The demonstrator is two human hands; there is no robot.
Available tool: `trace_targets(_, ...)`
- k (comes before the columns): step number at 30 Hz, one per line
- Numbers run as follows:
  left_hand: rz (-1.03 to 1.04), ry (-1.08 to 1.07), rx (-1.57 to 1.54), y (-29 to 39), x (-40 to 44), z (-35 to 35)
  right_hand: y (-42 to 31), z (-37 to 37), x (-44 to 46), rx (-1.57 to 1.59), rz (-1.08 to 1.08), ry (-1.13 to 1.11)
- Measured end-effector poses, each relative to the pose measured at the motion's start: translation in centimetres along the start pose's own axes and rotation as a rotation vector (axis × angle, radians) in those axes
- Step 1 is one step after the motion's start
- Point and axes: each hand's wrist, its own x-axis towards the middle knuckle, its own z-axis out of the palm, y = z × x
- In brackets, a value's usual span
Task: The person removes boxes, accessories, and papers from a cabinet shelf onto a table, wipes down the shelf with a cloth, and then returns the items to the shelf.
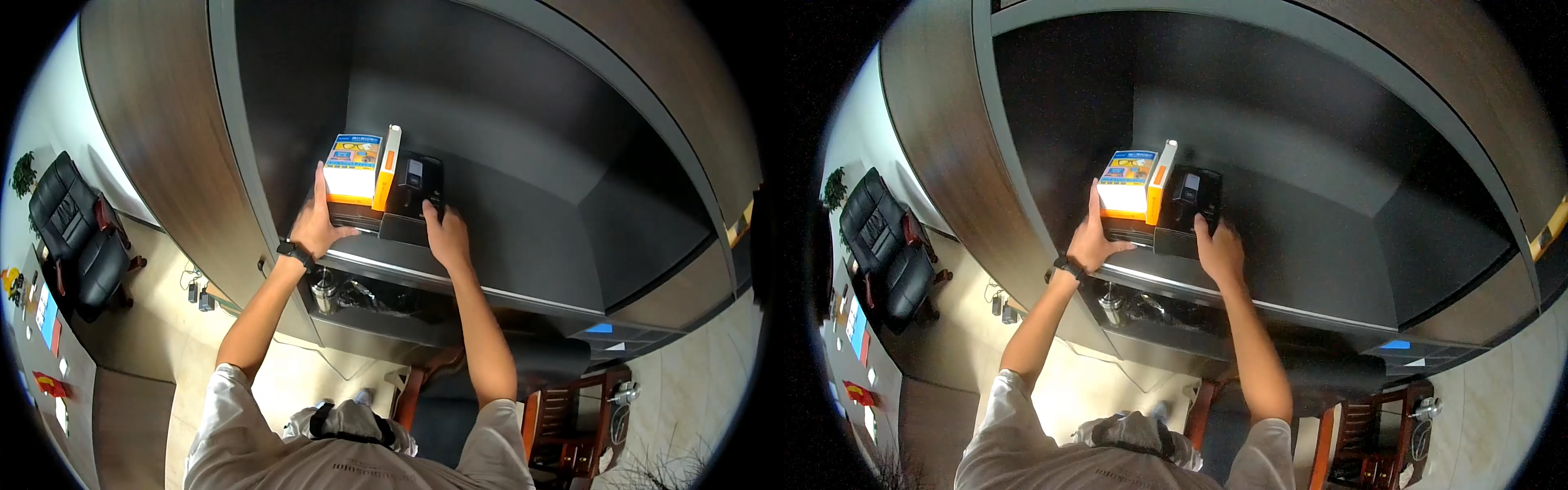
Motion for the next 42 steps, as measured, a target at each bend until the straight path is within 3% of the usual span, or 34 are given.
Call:
trace_targets(2,0.028,0.029,0.013,-0.8,0.9,0.3,1.0,1.5,1.8,-0.070,0.005,0.013)
trace_targets(8,-0.170,0.062,0.063,-2.0,2.8,5.3,4.1,3.5,5.6,-0.043,0.062,-0.073)
trace_targets(10,-0.299,0.012,0.082,-0.2,2.6,4.7,4.4,3.8,5.4,-0.031,0.035,-0.057)
trace_targets(16,-0.428,-0.073,0.156,3.5,2.1,1.3,1.5,2.3,2.5,-0.084,0.081,-0.001)
trace_targets(22,-0.413,-0.005,0.030,2.8,2.2,2.7,2.1,2.9,2.8,-0.100,0.110,0.000)
trace_targets(26,-0.120,0.354,-0.153,3.3,-2.6,4.0,2.5,3.3,3.1,-0.035,0.112,0.026)
trace_targets(28,-0.043,0.337,-0.067,3.0,-4.6,5.8,2.4,3.2,3.5,-0.042,0.115,0.019)
trace_targets(30,-0.309,0.024,-0.318,5.5,-5.5,4.7,2.1,3.3,3.2,-0.053,0.136,-0.001)
trace_targets(32,-0.266,0.122,-0.429,3.7,-3.0,6.6,1.7,2.7,3.2,-0.091,0.204,-0.059)
trace_targets(34,-0.356,0.120,-0.198,1.1,0.2,8.2,1.9,2.6,3.4,-0.115,0.167,-0.060)
trace_targets(36,-0.369,0.160,-0.173,0.2,1.5,8.1,3.0,3.5,3.9,-0.133,0.119,-0.051)
trace_targets(38,-0.440,0.098,-0.185,-0.3,2.7,7.5,3.9,5.1,5.2,-0.082,0.161,0.066)
trace_targets(40,-0.435,0.081,-0.268,-1.0,2.9,7.3,2.8,3.9,5.3,-0.053,0.150,0.000)
trace_targets(42,-0.233,0.114,-0.322,-1.6,0.6,8.2,3.3,3.4,4.8,-0.033,0.179,-0.084)
